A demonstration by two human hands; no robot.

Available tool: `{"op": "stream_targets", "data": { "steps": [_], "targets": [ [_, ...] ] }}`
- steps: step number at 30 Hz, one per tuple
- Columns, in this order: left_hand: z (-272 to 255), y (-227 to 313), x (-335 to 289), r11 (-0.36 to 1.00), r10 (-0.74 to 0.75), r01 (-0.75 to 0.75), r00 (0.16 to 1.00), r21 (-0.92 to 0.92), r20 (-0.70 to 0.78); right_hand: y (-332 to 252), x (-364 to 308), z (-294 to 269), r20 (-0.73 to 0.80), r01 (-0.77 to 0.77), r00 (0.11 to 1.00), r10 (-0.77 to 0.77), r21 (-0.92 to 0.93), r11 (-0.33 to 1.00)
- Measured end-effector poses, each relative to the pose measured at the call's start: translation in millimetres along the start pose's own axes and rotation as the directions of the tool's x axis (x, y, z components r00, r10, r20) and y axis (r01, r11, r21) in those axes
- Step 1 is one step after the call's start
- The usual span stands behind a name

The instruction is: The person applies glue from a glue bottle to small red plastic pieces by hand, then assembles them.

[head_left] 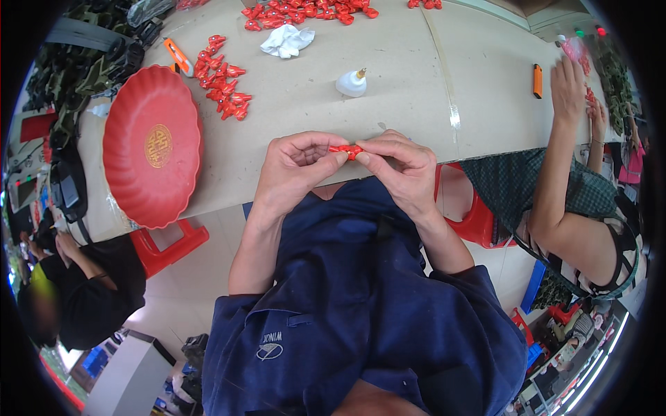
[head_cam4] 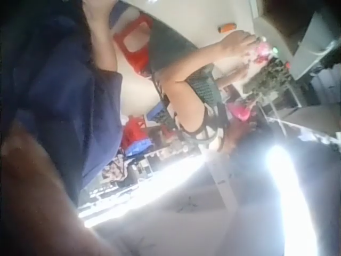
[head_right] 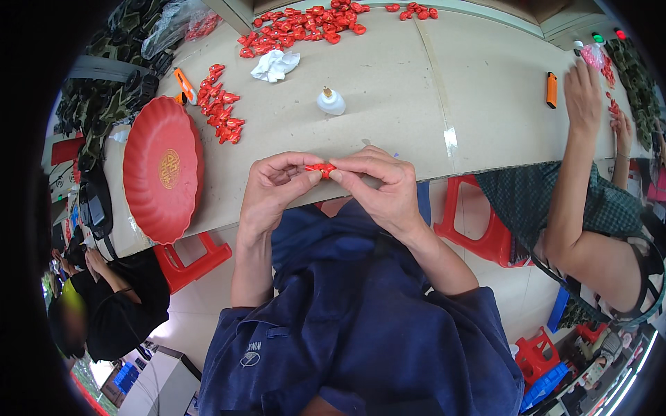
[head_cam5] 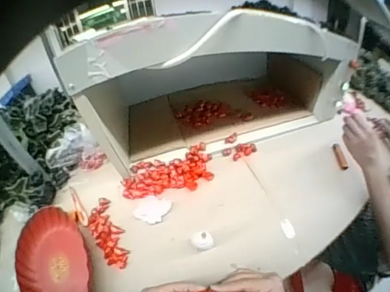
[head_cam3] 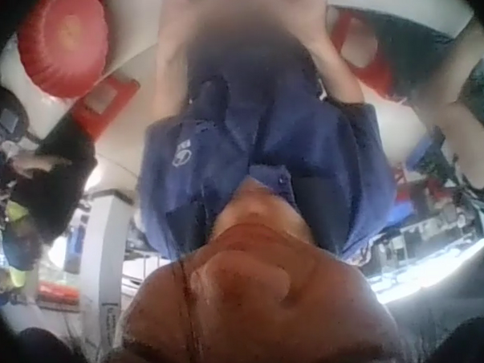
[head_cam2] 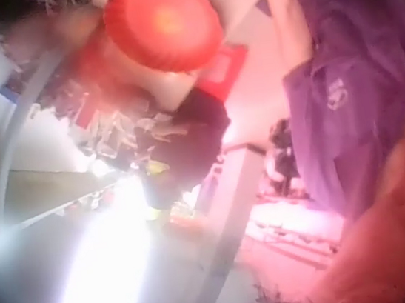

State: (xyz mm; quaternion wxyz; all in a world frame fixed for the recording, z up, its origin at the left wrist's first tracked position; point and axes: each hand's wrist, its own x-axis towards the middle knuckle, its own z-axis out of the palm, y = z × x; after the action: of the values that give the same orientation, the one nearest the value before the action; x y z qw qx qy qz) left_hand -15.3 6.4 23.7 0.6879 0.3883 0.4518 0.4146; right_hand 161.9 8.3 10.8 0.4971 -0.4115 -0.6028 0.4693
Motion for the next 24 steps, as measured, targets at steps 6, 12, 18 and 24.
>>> {"op": "stream_targets", "data": {
  "steps": [6,12,18,24],
  "targets": [
    [0.2,0.2,0.4,1.0,-0.007,0.007,1.0,0.003,-0.015,-0.4,-0.2,0.9,-0.007,-0.025,1.0,0.026,0.02,0.999],
    [-0.9,-2.4,1.2,1.0,0.029,-0.029,1.0,0.002,-0.012,1.3,-0.1,0.8,-0.01,-0.014,1.0,0.014,0.01,1.0],
    [0.0,1.3,0.8,1.0,-0.018,0.018,1.0,0.016,-0.014,1.1,-1.0,0.7,-0.013,-0.029,0.999,0.029,0.015,0.999],
    [0.3,1.6,1.0,1.0,-0.011,0.011,1.0,0.015,-0.015,1.1,-0.7,0.6,-0.011,-0.04,0.999,0.04,0.031,0.999]
  ]
}}
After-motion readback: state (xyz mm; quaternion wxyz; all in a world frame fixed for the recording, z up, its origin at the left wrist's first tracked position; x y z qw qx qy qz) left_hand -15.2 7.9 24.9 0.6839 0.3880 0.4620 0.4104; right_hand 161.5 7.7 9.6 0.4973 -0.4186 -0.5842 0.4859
